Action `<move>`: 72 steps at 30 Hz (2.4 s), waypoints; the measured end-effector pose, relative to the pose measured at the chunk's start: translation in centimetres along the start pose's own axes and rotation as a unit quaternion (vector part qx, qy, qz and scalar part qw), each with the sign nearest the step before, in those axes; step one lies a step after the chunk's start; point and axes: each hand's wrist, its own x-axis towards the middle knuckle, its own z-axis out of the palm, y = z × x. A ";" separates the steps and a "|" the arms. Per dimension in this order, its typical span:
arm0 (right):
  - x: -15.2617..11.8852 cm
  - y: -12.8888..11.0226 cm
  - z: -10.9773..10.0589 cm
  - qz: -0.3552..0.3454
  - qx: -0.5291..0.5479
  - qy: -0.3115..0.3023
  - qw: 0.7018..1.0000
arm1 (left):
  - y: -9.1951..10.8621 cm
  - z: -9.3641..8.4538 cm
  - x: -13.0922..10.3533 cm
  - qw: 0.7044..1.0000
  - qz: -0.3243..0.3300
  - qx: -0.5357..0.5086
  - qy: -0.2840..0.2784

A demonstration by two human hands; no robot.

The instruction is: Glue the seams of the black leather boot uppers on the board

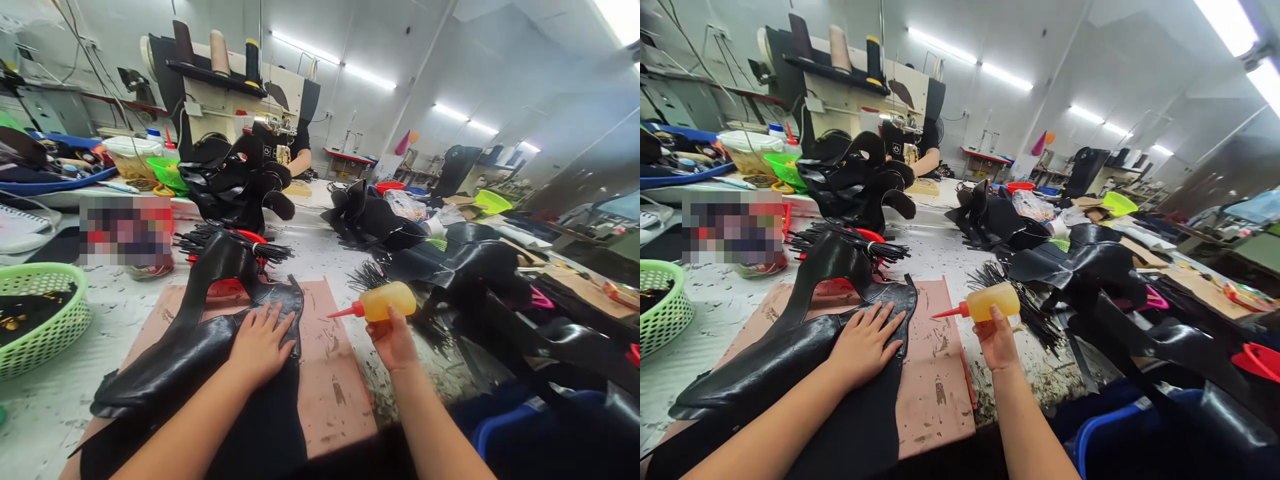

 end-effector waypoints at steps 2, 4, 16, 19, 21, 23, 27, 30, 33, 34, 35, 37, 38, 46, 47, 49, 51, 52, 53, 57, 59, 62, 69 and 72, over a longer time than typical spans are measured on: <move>0.9 0.9 0.5 0.016 -0.003 -0.010 1.000 | -0.1 0.2 0.0 1.000 -0.001 -0.011 0.003; 1.7 1.7 0.9 0.024 -0.005 -0.021 0.999 | -0.2 0.4 0.1 1.000 -0.003 -0.020 0.000; 3.5 3.6 3.1 -0.024 -0.069 0.024 0.997 | -0.4 1.0 0.6 0.999 -0.010 -0.036 -0.026; 3.6 3.8 3.3 -0.031 -0.080 0.038 0.996 | -0.4 1.1 0.6 0.999 -0.009 -0.042 -0.022; 3.6 4.0 3.3 -0.033 -0.087 0.044 0.995 | -0.4 1.2 0.7 0.999 -0.009 -0.047 -0.023; 3.6 4.2 3.2 -0.034 -0.092 0.046 0.994 | -0.4 1.3 0.7 0.998 -0.009 -0.049 -0.025; 3.6 4.4 3.1 -0.036 -0.104 0.042 0.993 | -0.4 1.3 0.7 0.998 -0.008 -0.048 -0.030; 3.6 4.5 3.2 -0.036 -0.105 0.045 0.993 | -0.3 1.3 0.8 0.998 -0.008 -0.054 -0.034; 3.6 4.6 3.1 -0.035 -0.094 0.046 0.994 | -0.3 1.3 0.9 0.997 -0.011 -0.057 -0.041; 3.6 4.7 3.1 -0.034 -0.089 0.047 0.994 | -0.3 1.3 0.9 0.997 -0.011 -0.057 -0.041; 3.5 4.7 3.1 -0.034 -0.084 0.049 0.995 | -0.2 1.2 0.9 0.997 -0.010 -0.057 -0.041; 3.5 4.7 3.2 -0.033 -0.079 0.053 0.995 | -0.2 1.2 0.8 0.998 -0.008 -0.058 -0.040; 3.5 4.7 3.2 -0.033 -0.079 0.053 0.995 | -0.2 1.2 0.8 0.997 -0.007 -0.057 -0.041; 3.4 4.7 3.0 -0.037 -0.083 0.051 0.995 | -0.2 1.3 0.8 0.998 -0.002 -0.042 -0.037; 3.4 4.7 2.9 -0.037 -0.087 0.051 0.994 | -0.2 1.2 0.8 0.999 -0.001 -0.041 -0.035; 3.4 4.7 2.7 -0.037 -0.097 0.048 0.993 | -0.1 1.1 0.8 0.999 -0.002 -0.039 -0.029; 3.3 4.7 2.5 -0.039 -0.107 0.043 0.993 | -0.1 0.9 0.7 0.999 -0.003 -0.039 -0.025; 3.3 4.7 2.5 -0.041 -0.110 0.040 0.992 | -0.1 0.8 0.7 0.999 -0.004 -0.037 -0.024; 3.3 4.7 2.4 -0.044 -0.112 0.038 0.992 | -0.1 0.8 0.7 0.999 -0.004 -0.036 -0.022; 3.3 4.8 2.4 -0.058 -0.119 0.035 0.991 | -0.1 0.8 0.7 0.999 -0.002 -0.031 -0.019; 3.3 4.9 2.5 -0.059 -0.124 0.035 0.990 | -0.1 0.9 0.8 0.999 -0.001 -0.030 -0.019; 3.3 4.9 2.6 -0.054 -0.124 0.030 0.990 | -0.1 0.9 0.9 0.999 -0.002 -0.030 -0.019; 2.4 4.5 2.6 -0.039 -0.110 0.041 0.992 | -0.2 1.0 0.8 0.999 0.003 -0.039 -0.021; 1.9 4.4 2.8 -0.027 -0.105 0.042 0.993 | -0.1 0.9 0.7 0.999 0.002 -0.042 -0.022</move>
